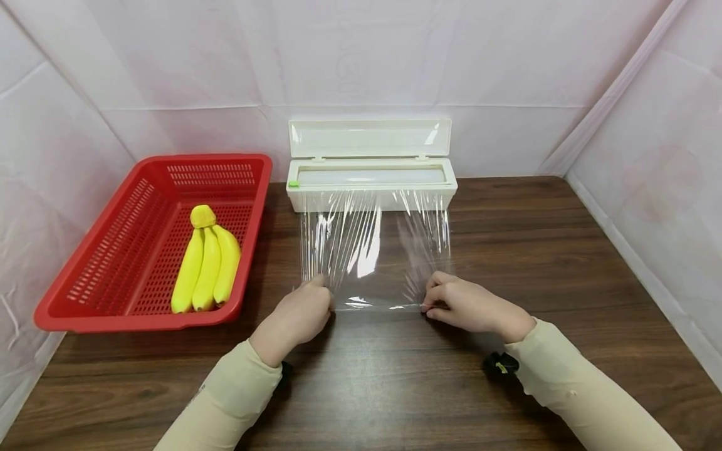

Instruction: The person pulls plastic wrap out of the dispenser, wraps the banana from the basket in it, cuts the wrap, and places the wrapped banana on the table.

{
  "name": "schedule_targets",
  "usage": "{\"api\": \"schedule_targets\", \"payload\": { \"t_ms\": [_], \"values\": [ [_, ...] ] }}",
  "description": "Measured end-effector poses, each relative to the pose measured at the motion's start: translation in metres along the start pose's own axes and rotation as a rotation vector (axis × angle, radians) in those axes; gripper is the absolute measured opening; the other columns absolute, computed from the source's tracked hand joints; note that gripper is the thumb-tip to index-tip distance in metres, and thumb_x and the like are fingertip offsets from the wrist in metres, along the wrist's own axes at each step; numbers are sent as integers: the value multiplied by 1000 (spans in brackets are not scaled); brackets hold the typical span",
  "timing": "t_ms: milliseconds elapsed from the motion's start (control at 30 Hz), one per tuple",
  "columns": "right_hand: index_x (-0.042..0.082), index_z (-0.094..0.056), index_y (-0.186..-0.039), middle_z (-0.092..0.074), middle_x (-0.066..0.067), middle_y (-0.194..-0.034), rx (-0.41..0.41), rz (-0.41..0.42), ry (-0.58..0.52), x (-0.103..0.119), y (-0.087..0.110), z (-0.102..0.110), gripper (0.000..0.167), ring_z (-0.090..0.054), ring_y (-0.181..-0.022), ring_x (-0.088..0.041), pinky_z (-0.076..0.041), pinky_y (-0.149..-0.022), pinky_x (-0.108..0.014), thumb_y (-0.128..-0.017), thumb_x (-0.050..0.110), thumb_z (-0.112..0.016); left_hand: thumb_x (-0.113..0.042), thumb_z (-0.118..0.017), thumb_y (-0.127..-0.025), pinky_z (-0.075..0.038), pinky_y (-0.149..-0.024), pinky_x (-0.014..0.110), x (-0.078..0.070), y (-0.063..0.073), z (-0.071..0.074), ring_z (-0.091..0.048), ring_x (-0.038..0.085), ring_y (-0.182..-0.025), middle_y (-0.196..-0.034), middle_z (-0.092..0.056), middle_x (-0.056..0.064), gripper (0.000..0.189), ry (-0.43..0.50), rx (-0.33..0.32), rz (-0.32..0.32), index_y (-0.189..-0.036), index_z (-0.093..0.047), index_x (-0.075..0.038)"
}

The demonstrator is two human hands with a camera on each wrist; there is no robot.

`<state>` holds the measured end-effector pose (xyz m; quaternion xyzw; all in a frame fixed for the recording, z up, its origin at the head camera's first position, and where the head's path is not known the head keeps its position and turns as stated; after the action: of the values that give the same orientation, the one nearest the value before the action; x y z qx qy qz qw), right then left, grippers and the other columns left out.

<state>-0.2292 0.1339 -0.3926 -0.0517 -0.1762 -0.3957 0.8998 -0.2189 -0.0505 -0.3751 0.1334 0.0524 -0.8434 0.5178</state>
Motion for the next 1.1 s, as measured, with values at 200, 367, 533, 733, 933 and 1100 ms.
{"api": "schedule_targets", "payload": {
  "t_ms": [200,367,533,733,933,1100],
  "values": [
    [12,-70,-94,-61,1,-95,17,20,-52,1,1,0,19,-59,-88,-13,-50,-77,-29,-86,-2,-59,5,-60,-81,-51,-70,43,0,0,2,-54,32,-88,-88,-52,9,17,-22,-28,-21,-78,-72,-7],
    [6,-65,-102,-64,-2,-90,28,11,-93,0,2,1,23,-59,-80,-10,-49,-70,-27,-86,-5,-53,5,-59,-84,-51,-71,45,-2,-1,0,-61,32,-85,-83,-62,11,17,-60,-19,-41,-82,-71,-7],
    [8,-61,-99,-58,5,-76,46,-10,-133,-5,1,-1,22,-48,-66,-2,-43,-62,-21,-84,-6,-53,7,-54,-85,-52,-69,44,0,-1,-3,-64,31,-84,-81,-65,13,16,-38,25,-16,-81,-63,-5],
    [16,-65,-82,-64,7,-84,95,20,-112,-2,1,-7,19,-54,-73,-2,-47,-67,-23,-85,-1,-57,7,-54,-80,-52,-64,39,3,1,-7,-65,26,-79,-81,-66,9,19,41,85,26,-74,-63,-9],
    [17,-65,-79,-64,8,-81,121,17,-126,3,0,-9,22,-50,-68,-1,-44,-63,-22,-84,-1,-54,7,-56,-74,-47,-55,34,0,0,-6,-57,17,-63,-67,-61,1,24,50,90,-5,-61,-61,-12],
    [17,-64,-76,-60,10,-75,131,-1,-124,4,0,-11,21,-44,-63,-1,-40,-60,-20,-82,-1,-55,7,-57,-71,-39,-50,28,-2,-1,-7,-46,13,-57,-61,-54,-2,25,48,109,-33,-56,-57,-13]
  ]
}}
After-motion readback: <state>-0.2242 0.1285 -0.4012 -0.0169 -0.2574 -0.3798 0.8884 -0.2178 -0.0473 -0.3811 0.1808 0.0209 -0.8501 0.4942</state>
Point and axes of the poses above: each hand's wrist, its own y-axis away from the middle knuckle, its own z-axis out of the back of the hand, x = y × z, the point moved 10 cm from there along -y, towards the middle knuckle
